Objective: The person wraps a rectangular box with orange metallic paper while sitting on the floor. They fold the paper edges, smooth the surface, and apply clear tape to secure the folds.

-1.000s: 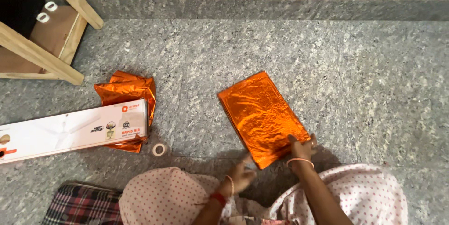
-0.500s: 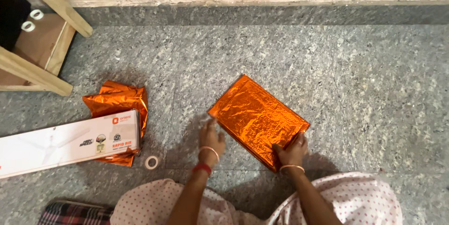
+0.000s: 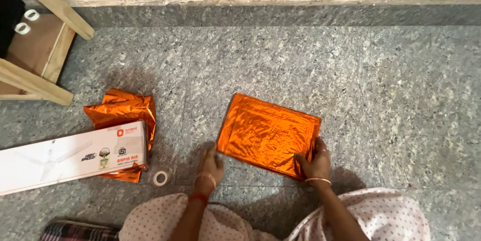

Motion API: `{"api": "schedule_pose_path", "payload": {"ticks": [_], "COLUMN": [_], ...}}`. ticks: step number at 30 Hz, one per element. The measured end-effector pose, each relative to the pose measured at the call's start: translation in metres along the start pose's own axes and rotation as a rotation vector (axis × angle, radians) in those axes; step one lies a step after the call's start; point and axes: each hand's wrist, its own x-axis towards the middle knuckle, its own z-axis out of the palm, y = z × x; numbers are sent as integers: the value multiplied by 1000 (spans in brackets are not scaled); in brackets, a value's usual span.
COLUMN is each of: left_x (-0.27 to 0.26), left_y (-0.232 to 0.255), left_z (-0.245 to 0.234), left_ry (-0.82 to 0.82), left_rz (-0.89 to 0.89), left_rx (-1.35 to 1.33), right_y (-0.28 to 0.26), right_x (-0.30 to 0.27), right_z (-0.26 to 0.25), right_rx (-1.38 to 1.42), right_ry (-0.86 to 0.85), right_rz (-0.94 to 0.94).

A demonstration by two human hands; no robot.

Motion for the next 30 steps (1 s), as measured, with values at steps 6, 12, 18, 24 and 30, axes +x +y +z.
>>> {"api": "schedule_pose_path", "payload": {"ticks": [6, 12, 18, 24, 30], "left_x": [-38, -35, -43, -58, -64], "left_y": [17, 40, 19, 5, 39], "left_z": [-13, -26, -10, 5, 2], "left_ry": [-107, -119, -63, -186, -125], "left_rz": [-266, -319, -165, -243, -118], "left_rx": [-265, -145, -100, -222, -147], "right_y": [-8, -46, -34, -12, -4], "right_x": [-4, -20, -30, -17, -17], "right_z": [8, -26, -26, -20, -17], "right_rx": [132, -372, -524, -320, -331], "right_ry": [86, -198, -205, -39, -1], "right_rz": [-15, 219, -105, -159, -141]}}
